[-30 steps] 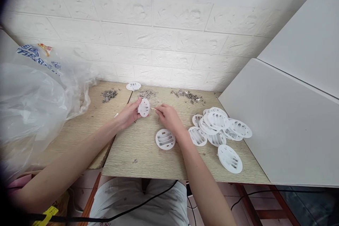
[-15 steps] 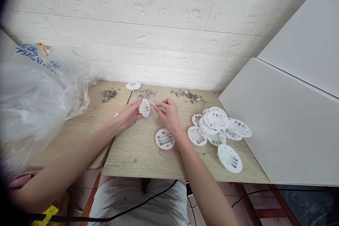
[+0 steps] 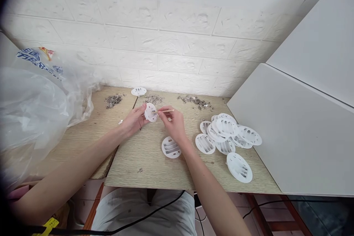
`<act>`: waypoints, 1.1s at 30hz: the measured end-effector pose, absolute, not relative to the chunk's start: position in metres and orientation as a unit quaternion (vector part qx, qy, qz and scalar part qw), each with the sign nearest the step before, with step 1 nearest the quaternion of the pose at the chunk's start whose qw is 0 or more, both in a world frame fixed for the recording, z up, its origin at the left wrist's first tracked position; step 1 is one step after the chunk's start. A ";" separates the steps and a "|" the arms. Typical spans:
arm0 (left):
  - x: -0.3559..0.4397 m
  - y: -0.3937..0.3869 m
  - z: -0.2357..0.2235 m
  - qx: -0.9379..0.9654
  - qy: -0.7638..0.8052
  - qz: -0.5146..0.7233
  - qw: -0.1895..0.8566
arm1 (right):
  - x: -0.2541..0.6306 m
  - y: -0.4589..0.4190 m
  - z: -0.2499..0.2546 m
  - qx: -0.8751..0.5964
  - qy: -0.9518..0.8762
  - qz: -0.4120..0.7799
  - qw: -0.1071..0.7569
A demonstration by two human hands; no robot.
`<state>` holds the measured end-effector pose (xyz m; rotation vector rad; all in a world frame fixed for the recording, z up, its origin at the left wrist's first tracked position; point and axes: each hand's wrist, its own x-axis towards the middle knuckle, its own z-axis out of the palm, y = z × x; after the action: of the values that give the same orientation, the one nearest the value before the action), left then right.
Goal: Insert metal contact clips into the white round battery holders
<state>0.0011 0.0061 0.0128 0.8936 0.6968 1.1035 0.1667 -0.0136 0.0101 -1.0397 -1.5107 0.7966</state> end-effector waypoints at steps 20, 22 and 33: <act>0.003 0.003 0.013 0.391 0.307 0.508 0.703 | 0.166 -0.015 0.015 -0.420 -0.576 0.392 0.581; 0.004 0.003 0.013 0.395 0.304 0.508 0.703 | 0.165 -0.015 0.015 -0.417 -0.582 0.386 0.582; 0.004 0.001 0.015 0.426 0.307 0.512 0.679 | 0.165 -0.018 0.014 -0.425 -0.596 0.371 0.571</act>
<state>0.0044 0.0012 0.0151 0.9573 0.6899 1.1500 0.1651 -0.0183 0.0139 -0.9983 -1.3990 0.8707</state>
